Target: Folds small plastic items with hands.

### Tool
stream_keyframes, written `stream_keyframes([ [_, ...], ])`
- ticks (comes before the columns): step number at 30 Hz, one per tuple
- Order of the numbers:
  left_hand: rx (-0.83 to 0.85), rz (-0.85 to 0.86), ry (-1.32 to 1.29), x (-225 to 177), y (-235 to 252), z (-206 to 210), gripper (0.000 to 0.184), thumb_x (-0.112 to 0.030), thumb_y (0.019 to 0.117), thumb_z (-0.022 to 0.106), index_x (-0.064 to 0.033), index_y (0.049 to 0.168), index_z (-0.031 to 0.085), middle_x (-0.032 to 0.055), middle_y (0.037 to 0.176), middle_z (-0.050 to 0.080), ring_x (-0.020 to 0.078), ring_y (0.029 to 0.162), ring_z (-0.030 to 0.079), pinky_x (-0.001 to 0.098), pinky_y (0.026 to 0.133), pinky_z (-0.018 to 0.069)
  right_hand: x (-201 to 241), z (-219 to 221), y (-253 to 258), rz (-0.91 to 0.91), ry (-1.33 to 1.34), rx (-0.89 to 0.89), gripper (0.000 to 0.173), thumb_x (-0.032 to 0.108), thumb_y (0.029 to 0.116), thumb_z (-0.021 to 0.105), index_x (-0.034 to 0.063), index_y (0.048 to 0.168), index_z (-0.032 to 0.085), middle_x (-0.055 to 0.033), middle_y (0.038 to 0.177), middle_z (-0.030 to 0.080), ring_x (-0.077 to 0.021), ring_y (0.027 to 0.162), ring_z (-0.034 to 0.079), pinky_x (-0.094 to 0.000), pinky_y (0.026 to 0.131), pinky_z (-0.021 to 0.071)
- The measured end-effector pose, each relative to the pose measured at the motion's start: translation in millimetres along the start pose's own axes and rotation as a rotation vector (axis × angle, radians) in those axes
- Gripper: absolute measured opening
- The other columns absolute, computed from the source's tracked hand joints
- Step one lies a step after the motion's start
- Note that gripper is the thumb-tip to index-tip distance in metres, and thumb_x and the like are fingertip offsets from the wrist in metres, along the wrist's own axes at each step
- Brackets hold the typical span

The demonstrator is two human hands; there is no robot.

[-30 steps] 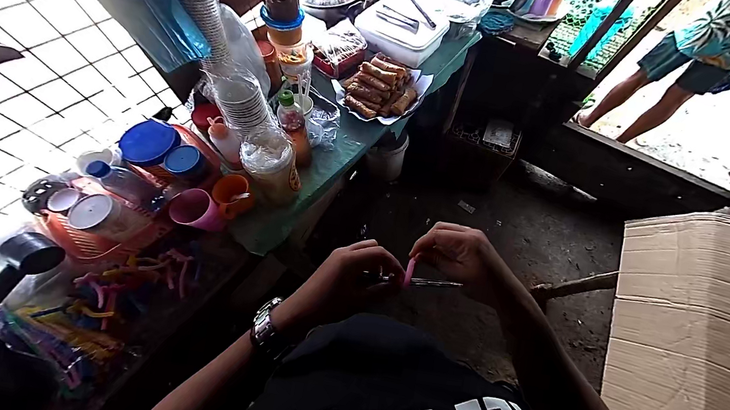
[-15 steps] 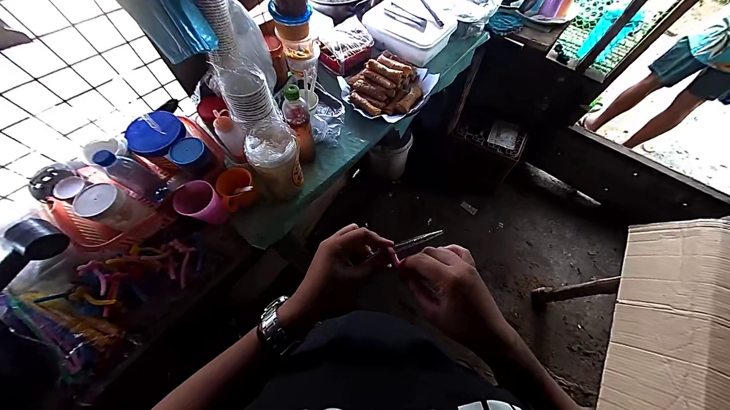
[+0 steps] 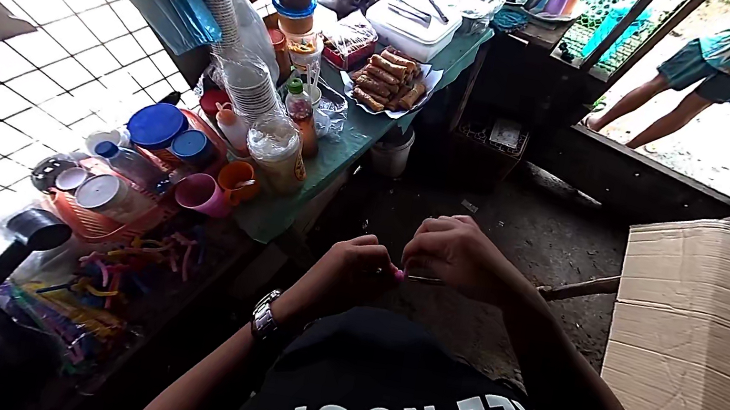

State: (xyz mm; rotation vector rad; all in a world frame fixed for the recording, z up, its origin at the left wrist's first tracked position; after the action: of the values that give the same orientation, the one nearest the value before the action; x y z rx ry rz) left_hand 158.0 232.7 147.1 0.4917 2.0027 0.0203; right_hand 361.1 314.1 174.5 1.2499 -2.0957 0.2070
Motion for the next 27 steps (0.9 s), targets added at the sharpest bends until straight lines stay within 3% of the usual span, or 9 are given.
stream_keyframes([
  [1,-0.005,0.011,-0.032,-1,-1,-2,0.019,-0.02,0.0934,0.074,-0.0015,0.094,0.074,0.0011,0.082,0.059,-0.0018,0.076,0.055,0.0104,0.068,0.0458,-11,0,5,0.008,0.17,0.047,0.018,0.024,0.0985,0.067,0.0117,0.097,0.079,0.0019,0.093,0.071,-0.0019,0.089,0.063,-0.0243,0.084,0.0506],
  [2,-0.014,0.015,-0.072,-1,-2,-4,0.018,-0.019,0.0932,0.074,-0.0006,0.095,0.073,0.0009,0.083,0.06,-0.002,0.078,0.056,0.0106,0.069,0.0469,-20,3,9,0.027,0.363,0.084,0.016,0.019,0.0974,0.068,0.0069,0.097,0.078,0.0021,0.093,0.069,0.0023,0.088,0.061,-0.0167,0.081,0.0502],
  [4,-0.046,0.015,-0.179,0,-4,-6,0.021,-0.017,0.0936,0.074,0.0003,0.106,0.07,0.0006,0.092,0.065,-0.0019,0.079,0.059,0.0126,0.07,0.0501,-32,13,13,0.065,0.7,0.132,0.011,0.012,0.0962,0.067,0.0037,0.098,0.075,0.0067,0.095,0.068,0.006,0.088,0.06,-0.0128,0.078,0.0503],
  [7,-0.099,0.001,-0.23,5,-7,-6,0.039,-0.018,0.0956,0.072,-0.0027,0.131,0.064,-0.001,0.102,0.068,-0.0042,0.076,0.059,0.0132,0.069,0.052,-32,33,14,0.19,0.927,0.117,0.008,0.007,0.096,0.065,0.0084,0.096,0.073,0.0127,0.09,0.069,0.0061,0.082,0.062,-0.0151,0.077,0.0522],
  [10,-0.19,-0.011,-0.247,12,-10,-3,0.026,-0.018,0.0961,0.071,-0.0053,0.119,0.073,-0.0043,0.093,0.062,-0.0045,0.076,0.055,0.011,0.068,0.0474,-20,47,14,0.299,1.054,0.062,0.012,0.0,0.0956,0.061,0.0085,0.095,0.07,0.01,0.085,0.072,0.0002,0.08,0.067,-0.0219,0.08,0.0577],
  [15,-0.289,0.021,-0.418,18,-11,0,0.014,-0.009,0.0962,0.068,-0.0013,0.108,0.07,-0.0036,0.099,0.066,-0.0013,0.083,0.062,0.0164,0.073,0.0545,-7,60,16,0.357,1.161,-0.007,0.013,0.002,0.0989,0.059,0.0083,0.097,0.07,0.0087,0.084,0.072,0.0012,0.076,0.066,-0.018,0.074,0.0553],
  [22,-0.307,0.073,-0.466,21,-10,-6,0.009,-0.011,0.098,0.067,-0.0052,0.105,0.067,-0.0065,0.095,0.065,-0.0024,0.079,0.061,0.0166,0.07,0.0541,-2,69,17,0.371,1.428,0.148,0.023,0.023,0.1069,0.046,0.014,0.106,0.066,0.0027,0.093,0.073,-0.0067,0.083,0.07,-0.0248,0.075,0.0578],
  [24,-0.279,0.096,-0.485,21,-9,-8,0.009,-0.013,0.0989,0.066,-0.007,0.106,0.067,-0.007,0.096,0.065,-0.0015,0.081,0.062,0.0173,0.071,0.055,-2,71,17,0.358,1.553,0.199,0.021,0.029,0.1047,0.052,0.0157,0.106,0.068,0.0015,0.094,0.073,-0.0092,0.085,0.07,-0.0292,0.08,0.059],
  [27,-0.284,0.11,-0.481,23,-8,-8,0.008,-0.013,0.1001,0.064,-0.0067,0.105,0.066,-0.0076,0.095,0.064,-0.0027,0.079,0.06,0.0163,0.07,0.0534,8,68,20,0.404,1.565,0.101,0.008,0.017,0.099,0.063,0.0124,0.098,0.07,0.0001,0.088,0.073,-0.0092,0.079,0.07,-0.0295,0.077,0.0603],
])
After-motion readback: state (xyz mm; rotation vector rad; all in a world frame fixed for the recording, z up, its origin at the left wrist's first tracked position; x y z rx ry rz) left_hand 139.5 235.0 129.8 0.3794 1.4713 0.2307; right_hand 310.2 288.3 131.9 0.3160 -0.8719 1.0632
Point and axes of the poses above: each hand's wrist, its own y-axis towards the middle knuckle, its own z-axis out of the palm, x = y × z, the point moved 2 cm from there along y, towards the middle knuckle
